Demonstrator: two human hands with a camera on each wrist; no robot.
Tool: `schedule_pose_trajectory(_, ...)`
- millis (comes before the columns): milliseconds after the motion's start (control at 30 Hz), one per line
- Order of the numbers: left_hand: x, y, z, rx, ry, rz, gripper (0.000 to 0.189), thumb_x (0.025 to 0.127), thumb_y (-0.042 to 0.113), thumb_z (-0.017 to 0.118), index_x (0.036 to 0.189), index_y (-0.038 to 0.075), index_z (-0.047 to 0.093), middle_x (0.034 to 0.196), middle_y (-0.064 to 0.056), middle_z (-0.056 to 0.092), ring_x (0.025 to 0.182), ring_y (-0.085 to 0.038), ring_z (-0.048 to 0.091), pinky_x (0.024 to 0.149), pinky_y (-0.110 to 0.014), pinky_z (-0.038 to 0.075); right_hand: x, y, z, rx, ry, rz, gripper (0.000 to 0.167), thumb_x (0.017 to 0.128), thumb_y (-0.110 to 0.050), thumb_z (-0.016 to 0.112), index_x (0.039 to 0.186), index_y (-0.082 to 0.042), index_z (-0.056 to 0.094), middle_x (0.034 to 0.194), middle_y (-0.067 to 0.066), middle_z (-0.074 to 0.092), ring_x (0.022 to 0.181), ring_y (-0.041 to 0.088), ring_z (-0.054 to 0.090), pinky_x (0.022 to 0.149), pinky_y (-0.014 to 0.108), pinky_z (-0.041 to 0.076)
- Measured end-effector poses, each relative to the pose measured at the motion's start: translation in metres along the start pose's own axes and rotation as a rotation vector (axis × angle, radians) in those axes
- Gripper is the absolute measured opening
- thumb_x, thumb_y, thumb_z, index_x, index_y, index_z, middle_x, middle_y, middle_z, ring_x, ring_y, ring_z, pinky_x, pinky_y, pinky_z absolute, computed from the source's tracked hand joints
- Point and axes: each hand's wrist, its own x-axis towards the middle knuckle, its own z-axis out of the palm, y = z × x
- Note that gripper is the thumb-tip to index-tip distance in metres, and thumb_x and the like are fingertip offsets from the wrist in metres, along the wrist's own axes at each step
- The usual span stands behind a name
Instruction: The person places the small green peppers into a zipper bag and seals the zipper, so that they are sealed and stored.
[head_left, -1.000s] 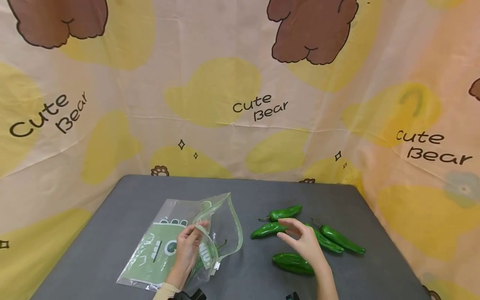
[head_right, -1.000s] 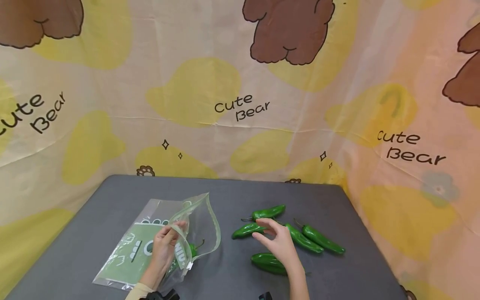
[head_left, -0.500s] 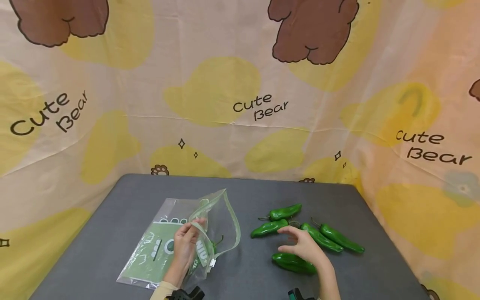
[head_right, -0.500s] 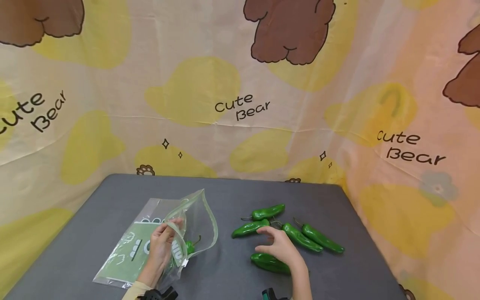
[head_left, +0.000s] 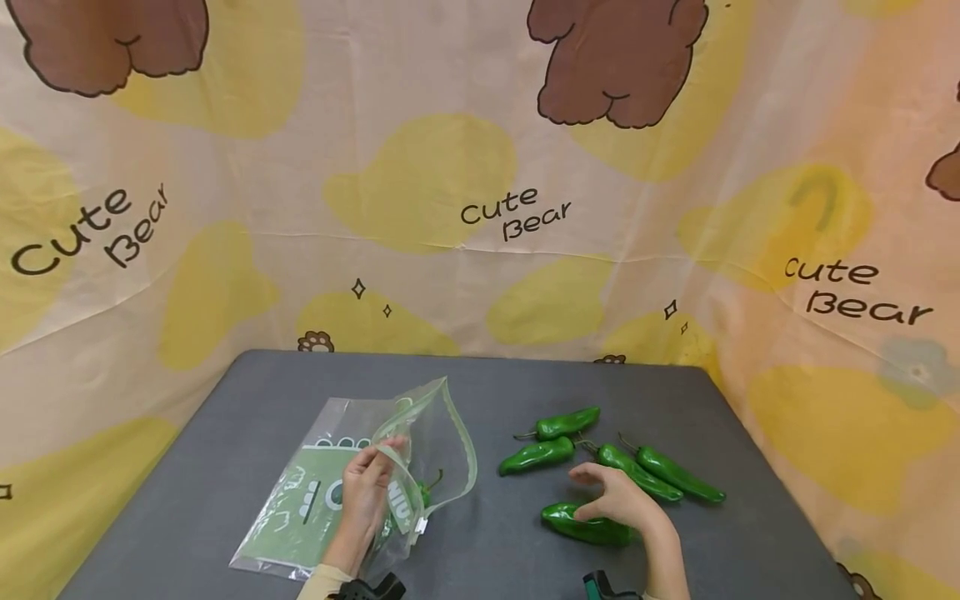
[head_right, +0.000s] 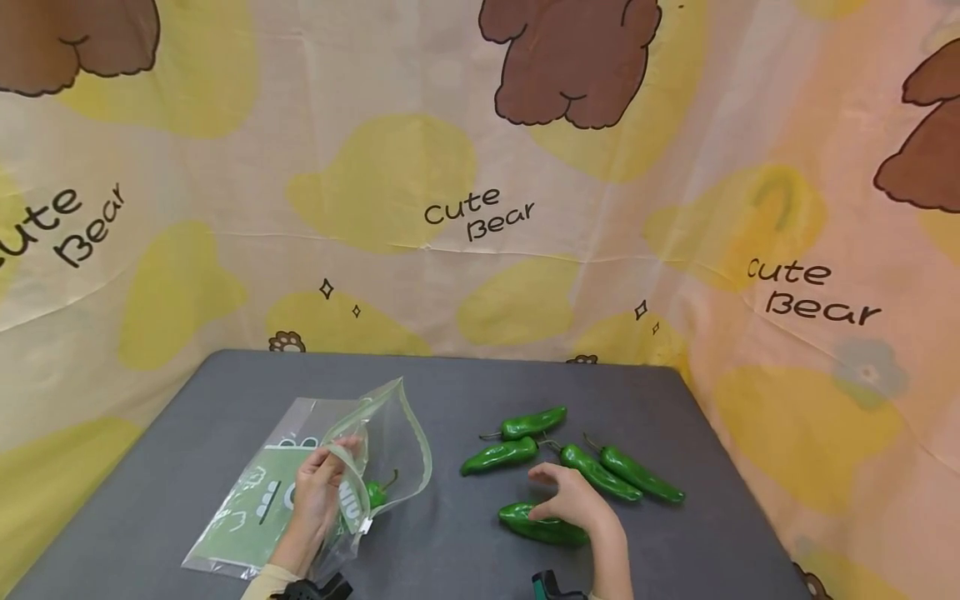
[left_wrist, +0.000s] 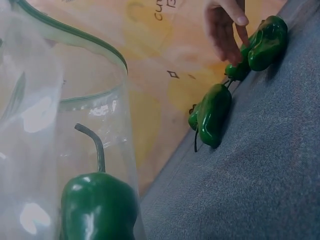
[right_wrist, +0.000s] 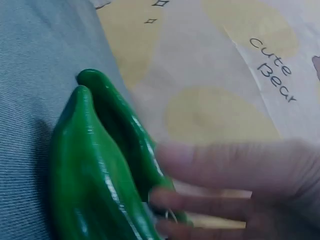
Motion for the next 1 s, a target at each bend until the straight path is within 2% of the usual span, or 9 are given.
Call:
schedule_pose_trajectory(200, 0.000, 0.002, 0.000, -0.006, -0.006, -0.006, 0.036, 0.091, -0.015, 0.033, 0.097, -0.002, 0.066, 0.098, -0.013, 0.065, 0.097, -0.022, 0.059, 0.086, -0.025, 0.045, 0.000, 0.002, 0.001, -0.076, 0.010, 0.074, 0.048, 0.063, -0.010, 0.080, 0.102, 0.004, 0.056, 0.097, 0.008, 0.056, 0.092, 0.031, 0.051, 0.076, 0.043, 0.045)
schedule_pose_trajectory(433, -0.001, 0.001, 0.000, -0.003, -0.013, -0.018, 0.042, 0.091, -0.017, 0.028, 0.097, -0.001, 0.066, 0.098, -0.013, 0.065, 0.097, -0.022, 0.059, 0.087, -0.026, 0.044, -0.001, 0.007, -0.001, -0.064, -0.069, 0.113, 0.048, 0.068, -0.012, 0.077, 0.106, 0.010, 0.058, 0.097, 0.013, 0.061, 0.090, 0.031, 0.055, 0.074, 0.042, 0.048)
schedule_pose_trajectory(600, -0.002, 0.000, 0.001, 0.008, -0.017, -0.014, 0.040, 0.091, -0.016, 0.030, 0.097, -0.001, 0.066, 0.098, -0.013, 0.065, 0.097, -0.022, 0.059, 0.086, -0.026, 0.045, -0.003, 0.011, -0.003, -0.068, -0.074, 0.102, 0.040, 0.068, -0.013, 0.077, 0.100, 0.007, 0.063, 0.096, 0.015, 0.063, 0.090, 0.032, 0.057, 0.072, 0.042, 0.050)
schedule_pose_trajectory(833, -0.001, 0.000, -0.001, -0.004, -0.028, 0.004, 0.036, 0.091, -0.015, 0.032, 0.099, -0.002, 0.065, 0.099, -0.014, 0.064, 0.097, -0.023, 0.059, 0.088, -0.027, 0.044, 0.000, 0.013, 0.000, -0.094, -0.046, 0.055, 0.031, 0.066, -0.013, 0.078, 0.091, 0.001, 0.067, 0.085, 0.004, 0.064, 0.078, 0.020, 0.058, 0.065, 0.036, 0.051)
schedule_pose_trajectory(1000, -0.002, 0.000, -0.002, 0.016, -0.028, -0.011, 0.039, 0.092, -0.015, 0.030, 0.099, -0.001, 0.066, 0.099, -0.012, 0.065, 0.097, -0.022, 0.059, 0.087, -0.026, 0.044, 0.002, 0.013, 0.001, -0.075, -0.045, 0.032, 0.030, 0.067, -0.014, 0.078, 0.090, 0.001, 0.066, 0.083, 0.003, 0.063, 0.075, 0.019, 0.058, 0.063, 0.033, 0.050)
